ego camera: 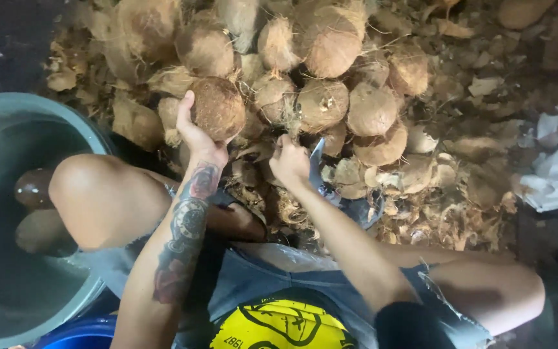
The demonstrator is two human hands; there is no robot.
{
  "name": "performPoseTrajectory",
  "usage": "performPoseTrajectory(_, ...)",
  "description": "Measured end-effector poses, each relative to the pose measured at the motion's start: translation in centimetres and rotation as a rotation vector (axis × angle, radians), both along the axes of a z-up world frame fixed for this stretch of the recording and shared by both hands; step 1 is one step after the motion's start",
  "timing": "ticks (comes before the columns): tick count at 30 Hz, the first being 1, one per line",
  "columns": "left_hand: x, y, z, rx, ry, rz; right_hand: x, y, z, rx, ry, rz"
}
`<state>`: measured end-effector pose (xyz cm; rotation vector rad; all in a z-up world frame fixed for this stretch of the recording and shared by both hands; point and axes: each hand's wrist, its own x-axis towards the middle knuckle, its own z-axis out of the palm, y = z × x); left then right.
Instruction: Peeling the outer husk of coconuts using a knife and placing them in a basin of water
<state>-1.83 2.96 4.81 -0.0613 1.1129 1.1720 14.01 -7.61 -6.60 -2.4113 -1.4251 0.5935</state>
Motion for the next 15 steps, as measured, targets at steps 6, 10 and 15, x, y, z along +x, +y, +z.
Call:
performPoseTrajectory(6, 0.6, -0.8, -0.2, 0.0, 0.008, -0.049, 11.4, -5.8, 9.4, 0.042, 0.027, -0.095)
performPoseTrajectory(10, 1.3, -1.7, -1.6, 0.013, 0.071, -0.117, 27.5, -10.0, 3.3, 0.774, -0.149, -0.371)
performPoseTrajectory(15, 2.4, -5.0, -1.1, -0.083, 0.148, -0.293, 37.3, -15.0, -6.9, 0.588, 0.087, -1.062)
